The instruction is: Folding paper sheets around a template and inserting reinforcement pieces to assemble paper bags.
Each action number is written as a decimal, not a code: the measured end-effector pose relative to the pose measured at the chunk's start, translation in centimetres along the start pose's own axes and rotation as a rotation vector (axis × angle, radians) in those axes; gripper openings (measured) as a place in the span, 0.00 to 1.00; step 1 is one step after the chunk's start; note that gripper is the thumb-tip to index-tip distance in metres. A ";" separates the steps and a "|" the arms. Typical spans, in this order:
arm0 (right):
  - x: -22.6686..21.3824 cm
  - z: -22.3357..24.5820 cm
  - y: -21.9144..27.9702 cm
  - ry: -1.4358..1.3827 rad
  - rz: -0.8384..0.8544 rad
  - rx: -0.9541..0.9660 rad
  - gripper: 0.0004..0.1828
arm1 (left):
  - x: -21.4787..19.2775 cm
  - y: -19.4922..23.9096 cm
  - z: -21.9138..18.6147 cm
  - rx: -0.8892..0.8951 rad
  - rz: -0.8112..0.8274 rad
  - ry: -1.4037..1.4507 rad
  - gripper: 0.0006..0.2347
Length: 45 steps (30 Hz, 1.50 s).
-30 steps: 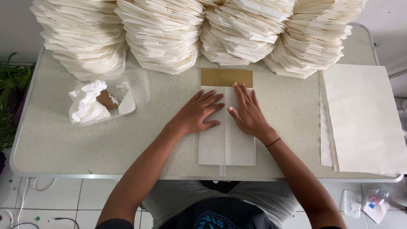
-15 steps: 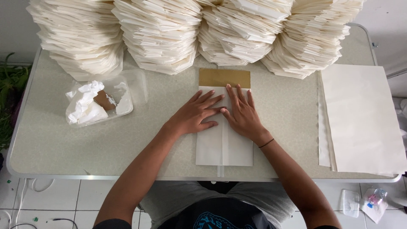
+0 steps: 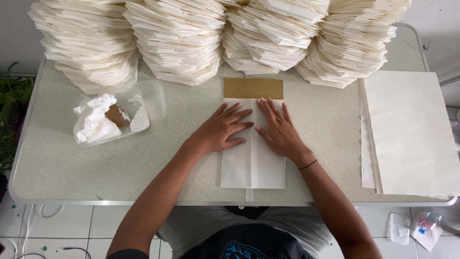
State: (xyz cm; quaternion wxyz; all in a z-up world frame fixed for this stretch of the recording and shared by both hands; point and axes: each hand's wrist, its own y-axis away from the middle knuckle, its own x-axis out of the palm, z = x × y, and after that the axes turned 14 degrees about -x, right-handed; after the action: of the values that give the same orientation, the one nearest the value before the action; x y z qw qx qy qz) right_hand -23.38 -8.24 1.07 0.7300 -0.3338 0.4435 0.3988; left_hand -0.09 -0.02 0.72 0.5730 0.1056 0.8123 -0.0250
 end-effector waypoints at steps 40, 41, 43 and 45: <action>-6.3 6.1 6.4 -0.110 0.232 0.198 0.51 | -0.3 -0.2 -0.2 -0.014 0.045 -0.051 0.22; -6.3 6.6 7.1 -0.111 0.233 0.199 0.51 | -0.3 -0.2 -0.2 -0.014 0.047 -0.049 0.22; -6.2 7.8 8.5 -0.148 0.208 0.203 0.49 | -0.4 -0.1 -0.2 -0.003 0.035 -0.034 0.22; -4.4 7.7 10.9 -0.152 0.154 0.140 0.48 | -0.1 0.1 0.3 0.086 -0.035 0.024 0.21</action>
State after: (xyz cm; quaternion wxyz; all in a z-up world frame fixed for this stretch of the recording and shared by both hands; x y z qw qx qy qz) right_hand -31.33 2.00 6.60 0.7502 -0.2159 0.4381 0.4456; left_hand 0.27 -0.04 0.69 0.5576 0.1163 0.8191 -0.0685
